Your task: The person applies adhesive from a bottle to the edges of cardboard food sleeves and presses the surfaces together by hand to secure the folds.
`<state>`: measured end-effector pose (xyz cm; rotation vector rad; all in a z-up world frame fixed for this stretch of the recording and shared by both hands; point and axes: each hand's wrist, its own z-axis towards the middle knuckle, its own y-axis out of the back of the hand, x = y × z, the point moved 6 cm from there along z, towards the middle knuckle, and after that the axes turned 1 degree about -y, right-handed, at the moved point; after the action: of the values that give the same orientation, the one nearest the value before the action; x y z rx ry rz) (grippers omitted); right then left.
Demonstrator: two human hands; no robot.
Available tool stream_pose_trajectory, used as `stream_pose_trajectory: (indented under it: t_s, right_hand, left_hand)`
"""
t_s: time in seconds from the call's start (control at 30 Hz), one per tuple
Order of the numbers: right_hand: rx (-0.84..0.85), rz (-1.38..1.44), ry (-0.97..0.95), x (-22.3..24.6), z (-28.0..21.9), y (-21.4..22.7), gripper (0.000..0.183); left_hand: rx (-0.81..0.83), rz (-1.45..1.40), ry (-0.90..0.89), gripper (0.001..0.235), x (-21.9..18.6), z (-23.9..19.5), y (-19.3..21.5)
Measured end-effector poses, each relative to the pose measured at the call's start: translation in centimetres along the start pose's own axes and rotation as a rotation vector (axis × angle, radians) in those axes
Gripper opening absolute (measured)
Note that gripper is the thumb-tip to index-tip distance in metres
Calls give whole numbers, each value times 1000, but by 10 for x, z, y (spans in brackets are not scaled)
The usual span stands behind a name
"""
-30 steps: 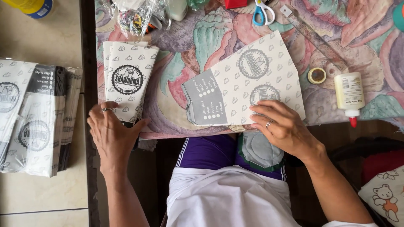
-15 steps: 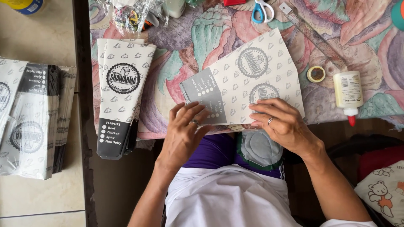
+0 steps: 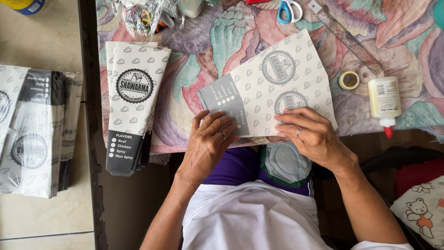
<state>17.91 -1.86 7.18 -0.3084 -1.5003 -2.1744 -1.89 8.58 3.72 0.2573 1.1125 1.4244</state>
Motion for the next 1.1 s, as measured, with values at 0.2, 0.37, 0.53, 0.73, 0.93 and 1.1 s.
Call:
stream_pose_trajectory:
  t_s: [0.2,0.37,0.53,0.73,0.93,1.1]
  right_hand:
    - [-8,9,-10,1,0,1,6]
    - [-9,17,-16,-2,-2,0,6]
    - [-12,24,-16,-5,-4,-1,6]
    - [-19,25,-20,-5,-4,-1,6]
    - [-30,32,-30,-5,-5,-1,7]
    - [-40,-47,2,1,-4,-6,19]
  left_hand:
    - [2,12,-27,19,-2,2,1]
    - [9,14,-33,22,-3,3,2]
    - [3,25,-32,21,-3,3,1]
    - [4,8,-29,19,-1,4,1]
    - [-3,14,-35,20,0,4,0]
    - [-15,14,-21,20,1,3,-2]
